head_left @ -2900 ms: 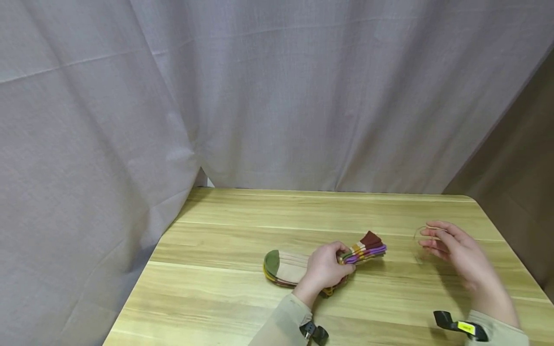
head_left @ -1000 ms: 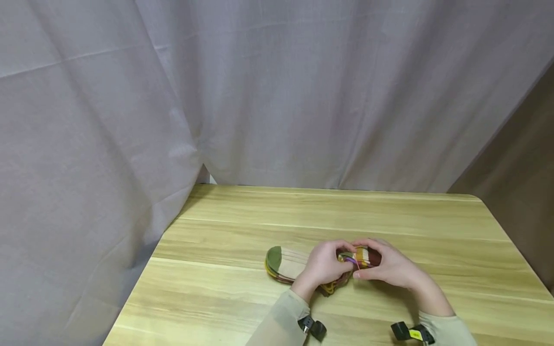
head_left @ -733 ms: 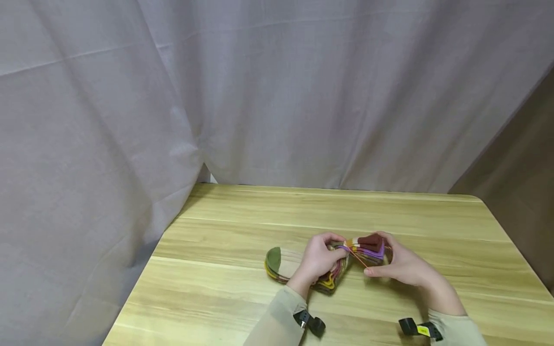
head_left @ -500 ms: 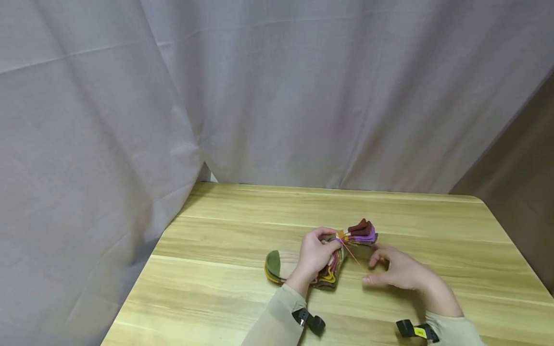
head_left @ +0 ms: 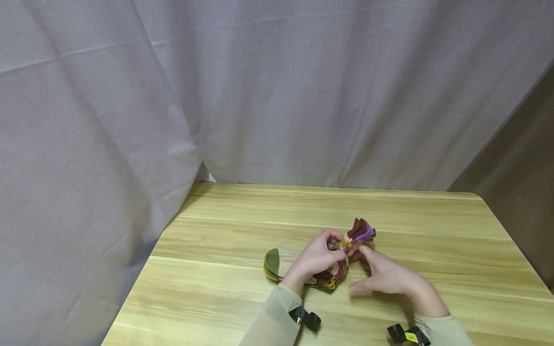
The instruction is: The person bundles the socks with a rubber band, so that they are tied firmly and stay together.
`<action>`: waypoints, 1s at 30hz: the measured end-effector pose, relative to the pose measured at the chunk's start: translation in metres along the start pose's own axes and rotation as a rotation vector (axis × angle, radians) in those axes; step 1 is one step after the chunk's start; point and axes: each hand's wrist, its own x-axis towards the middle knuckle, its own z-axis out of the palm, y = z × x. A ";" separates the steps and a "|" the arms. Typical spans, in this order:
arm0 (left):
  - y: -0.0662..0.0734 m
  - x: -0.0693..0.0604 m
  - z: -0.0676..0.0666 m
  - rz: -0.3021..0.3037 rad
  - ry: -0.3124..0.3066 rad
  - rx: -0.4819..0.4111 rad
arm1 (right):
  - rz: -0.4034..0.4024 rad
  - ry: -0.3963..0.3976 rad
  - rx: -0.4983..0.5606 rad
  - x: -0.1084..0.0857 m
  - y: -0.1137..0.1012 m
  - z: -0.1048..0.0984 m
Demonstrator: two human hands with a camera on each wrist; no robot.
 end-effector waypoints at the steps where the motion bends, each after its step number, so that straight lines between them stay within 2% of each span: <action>1: 0.001 -0.001 0.000 -0.008 -0.004 0.004 | 0.005 0.001 -0.014 0.000 -0.002 0.001; 5: 0.001 0.001 0.002 -0.015 0.055 0.018 | -0.005 0.010 -0.043 0.000 -0.006 0.003; 8: -0.003 0.004 0.003 -0.015 0.158 0.035 | -0.043 -0.014 0.008 0.000 -0.006 0.001; 12: -0.008 0.007 -0.001 -0.033 0.276 -0.028 | -0.060 -0.167 0.225 -0.007 -0.003 -0.008; 15: -0.010 0.009 -0.007 -0.041 0.333 -0.100 | -0.091 -0.298 0.405 -0.014 0.000 -0.018; 18: -0.011 0.009 -0.011 -0.047 0.379 -0.147 | -0.180 -0.340 0.550 -0.014 0.002 -0.026; 20: -0.010 0.009 -0.012 -0.050 0.402 -0.177 | -0.233 -0.311 0.625 -0.012 0.003 -0.029; 22: -0.009 0.009 -0.013 -0.049 0.434 -0.200 | -0.243 -0.235 0.734 -0.008 0.004 -0.030; 26: -0.006 0.009 -0.011 -0.022 0.498 -0.246 | -0.235 -0.086 1.096 0.001 0.005 -0.023; 28: -0.004 0.010 -0.009 0.002 0.529 -0.262 | -0.230 -0.039 1.281 0.005 0.006 -0.016; 30: -0.003 0.011 -0.007 0.030 0.551 -0.266 | -0.210 -0.011 1.411 0.008 0.006 -0.011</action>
